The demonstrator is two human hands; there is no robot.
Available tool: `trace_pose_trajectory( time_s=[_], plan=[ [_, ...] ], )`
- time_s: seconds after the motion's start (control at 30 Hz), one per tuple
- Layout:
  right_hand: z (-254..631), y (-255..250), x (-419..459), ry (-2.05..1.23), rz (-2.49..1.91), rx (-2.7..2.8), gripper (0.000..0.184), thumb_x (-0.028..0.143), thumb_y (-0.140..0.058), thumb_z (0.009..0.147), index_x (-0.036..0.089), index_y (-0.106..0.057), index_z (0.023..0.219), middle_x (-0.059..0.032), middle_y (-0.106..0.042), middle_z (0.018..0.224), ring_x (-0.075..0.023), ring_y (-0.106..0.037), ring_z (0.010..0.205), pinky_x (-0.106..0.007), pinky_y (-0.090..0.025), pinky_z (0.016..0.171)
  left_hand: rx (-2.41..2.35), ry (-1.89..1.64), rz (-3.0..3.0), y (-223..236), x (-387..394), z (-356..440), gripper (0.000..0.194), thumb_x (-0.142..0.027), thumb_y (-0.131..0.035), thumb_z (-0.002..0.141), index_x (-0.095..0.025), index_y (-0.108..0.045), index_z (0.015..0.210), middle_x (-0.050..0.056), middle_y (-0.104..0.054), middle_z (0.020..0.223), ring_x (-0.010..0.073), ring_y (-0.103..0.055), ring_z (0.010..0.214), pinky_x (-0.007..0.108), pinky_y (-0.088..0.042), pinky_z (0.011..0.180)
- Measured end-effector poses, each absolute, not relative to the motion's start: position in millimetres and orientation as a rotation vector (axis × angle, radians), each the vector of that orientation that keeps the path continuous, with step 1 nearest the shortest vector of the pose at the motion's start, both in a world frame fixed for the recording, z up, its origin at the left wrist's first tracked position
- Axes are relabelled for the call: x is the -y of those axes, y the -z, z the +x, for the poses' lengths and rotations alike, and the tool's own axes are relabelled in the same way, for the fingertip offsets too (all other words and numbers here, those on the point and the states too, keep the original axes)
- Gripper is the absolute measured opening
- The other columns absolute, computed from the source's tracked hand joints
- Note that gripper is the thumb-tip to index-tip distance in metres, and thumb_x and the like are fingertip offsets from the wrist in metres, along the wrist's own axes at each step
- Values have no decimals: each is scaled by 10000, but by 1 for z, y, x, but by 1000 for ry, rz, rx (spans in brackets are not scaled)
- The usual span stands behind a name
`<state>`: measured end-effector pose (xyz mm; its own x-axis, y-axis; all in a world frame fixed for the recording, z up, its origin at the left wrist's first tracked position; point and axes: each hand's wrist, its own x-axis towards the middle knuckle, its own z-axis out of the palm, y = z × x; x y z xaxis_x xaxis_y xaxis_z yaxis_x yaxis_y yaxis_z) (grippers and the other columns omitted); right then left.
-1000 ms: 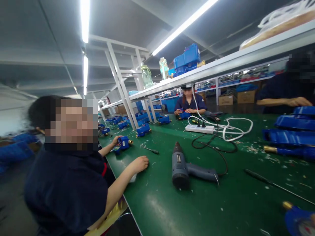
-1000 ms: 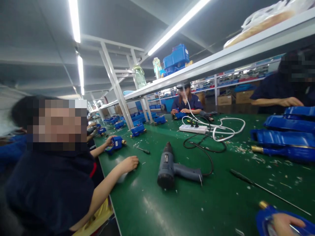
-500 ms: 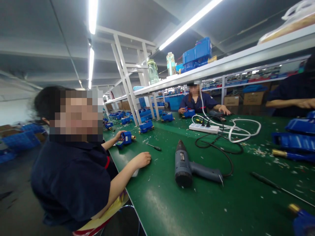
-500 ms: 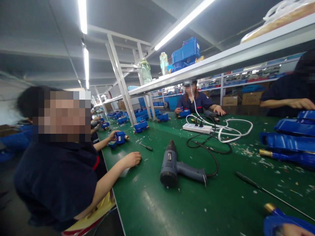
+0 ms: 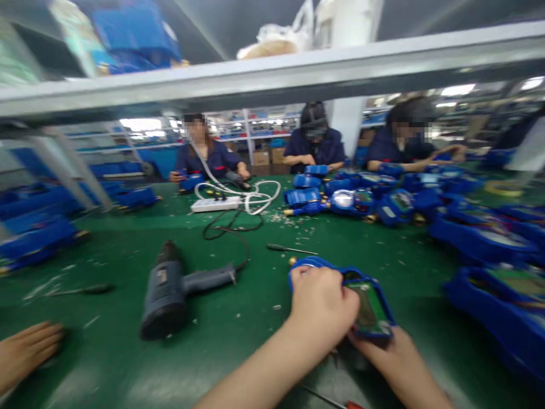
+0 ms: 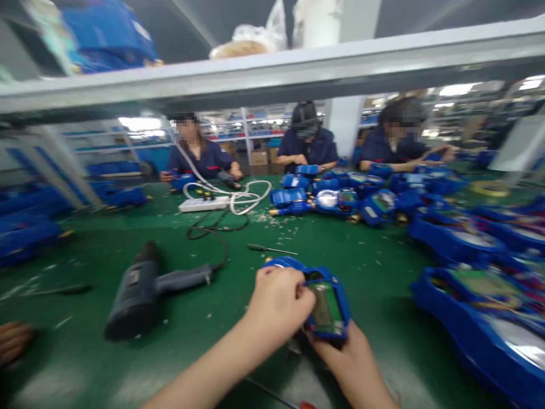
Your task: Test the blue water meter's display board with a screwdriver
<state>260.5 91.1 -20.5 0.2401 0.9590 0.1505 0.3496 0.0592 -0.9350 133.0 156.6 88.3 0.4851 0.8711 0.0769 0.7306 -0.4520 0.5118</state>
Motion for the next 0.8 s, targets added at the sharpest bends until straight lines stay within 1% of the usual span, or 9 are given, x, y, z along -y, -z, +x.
trace_pose_trajectory(
  time_s=[0.03,0.1,0.2,0.3,0.6,0.67,0.8],
  plan=[
    [261,22,-90,-758,-1496,1243,469,498,-692,702,119,-663,977,-100,-708,852,-252,-686,781,-365,-583,734,-1307,-452,2326,-87,-160,131,229,-190,-467,788,-148,-636,639,81,-675,703,247,-620,765,457,-393,858],
    [258,23,-91,-786,-1478,1168,478,467,-673,680,130,-657,1019,-113,-715,954,-267,-686,859,-374,-569,817,-1271,-416,2320,-87,-170,126,233,-184,-440,796,-161,-588,618,61,-642,688,225,-585,727,400,-379,779],
    [252,17,-94,-844,-1429,1111,475,443,-697,677,132,-648,1033,-108,-713,980,-260,-681,885,-360,-560,835,-1218,-324,2292,-92,-178,121,240,-242,-446,834,-183,-532,618,13,-574,651,185,-526,678,309,-338,673],
    [250,7,-91,-888,-1382,1083,455,418,-728,675,134,-642,1021,-94,-715,947,-244,-678,860,-342,-561,819,-1202,-252,2252,-96,-178,119,269,-304,-447,857,-193,-520,623,-15,-534,635,164,-501,659,267,-325,636],
    [254,-3,-87,-937,-1303,1121,281,353,-672,727,158,-645,929,-38,-704,814,-207,-675,769,-283,-575,704,-1115,-335,1985,-100,-172,117,272,-401,-485,796,-184,-575,657,-8,-523,632,163,-454,643,267,-325,608],
    [254,-4,-88,-949,-1313,1120,272,345,-653,729,155,-647,923,-36,-700,801,-206,-676,759,-280,-575,694,-1103,-349,1965,-100,-172,117,275,-410,-485,794,-184,-574,665,-6,-526,637,164,-459,652,267,-332,619],
    [256,-6,-88,-974,-1338,1099,298,317,-637,733,149,-673,977,-31,-710,840,-203,-679,778,-282,-576,717,-1081,-360,1929,-99,-171,115,311,-445,-470,819,-181,-600,717,5,-553,687,169,-473,685,270,-340,639]
  ],
)
